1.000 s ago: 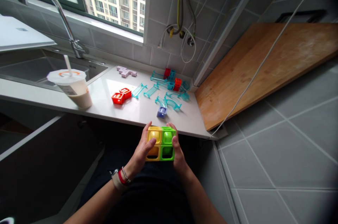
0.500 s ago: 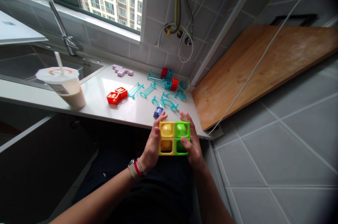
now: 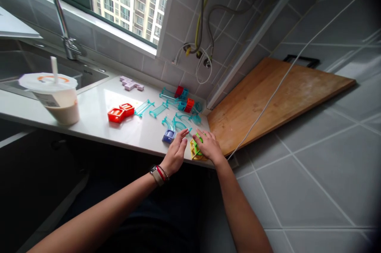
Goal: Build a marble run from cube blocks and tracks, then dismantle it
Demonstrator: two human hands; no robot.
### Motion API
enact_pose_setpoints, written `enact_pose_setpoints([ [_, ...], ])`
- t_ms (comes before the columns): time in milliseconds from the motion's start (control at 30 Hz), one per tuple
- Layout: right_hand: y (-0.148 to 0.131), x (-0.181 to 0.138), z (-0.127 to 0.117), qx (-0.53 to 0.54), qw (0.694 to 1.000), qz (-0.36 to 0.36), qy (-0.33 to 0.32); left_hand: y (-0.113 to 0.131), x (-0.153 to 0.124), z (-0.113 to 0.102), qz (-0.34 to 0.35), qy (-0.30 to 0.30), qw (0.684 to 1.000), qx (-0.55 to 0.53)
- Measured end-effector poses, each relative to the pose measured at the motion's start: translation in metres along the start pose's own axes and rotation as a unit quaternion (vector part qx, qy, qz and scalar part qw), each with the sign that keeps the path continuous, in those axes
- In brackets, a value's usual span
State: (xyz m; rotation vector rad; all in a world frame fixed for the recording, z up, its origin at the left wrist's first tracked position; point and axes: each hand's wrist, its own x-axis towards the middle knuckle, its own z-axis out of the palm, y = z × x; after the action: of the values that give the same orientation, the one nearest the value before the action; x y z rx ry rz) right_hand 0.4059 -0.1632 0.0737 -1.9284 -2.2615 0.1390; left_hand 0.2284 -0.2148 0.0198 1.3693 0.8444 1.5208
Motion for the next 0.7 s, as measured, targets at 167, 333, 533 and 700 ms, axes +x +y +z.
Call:
enact_pose_setpoints([
  [167,0.025,0.029,-0.004,0.052,0.996,-0.068,-0.033,-0.017,0.014,0.007,-0.041,-0.003,0.999,0.018],
  [333,0.038,0.039,0.016,0.125,0.989,-0.064,-0.043,-0.044,0.032,0.049,-0.032,-0.061,0.998,0.002],
  [533,0.034,0.038,0.015,0.255,0.965,-0.048,0.024,-0.056,0.033,0.076,-0.018,-0.014,1.000,-0.005],
  [700,0.036,0.022,0.008,0.402,0.902,0.013,0.157,-0.057,0.041,0.058,-0.022,-0.046,0.999,-0.020],
])
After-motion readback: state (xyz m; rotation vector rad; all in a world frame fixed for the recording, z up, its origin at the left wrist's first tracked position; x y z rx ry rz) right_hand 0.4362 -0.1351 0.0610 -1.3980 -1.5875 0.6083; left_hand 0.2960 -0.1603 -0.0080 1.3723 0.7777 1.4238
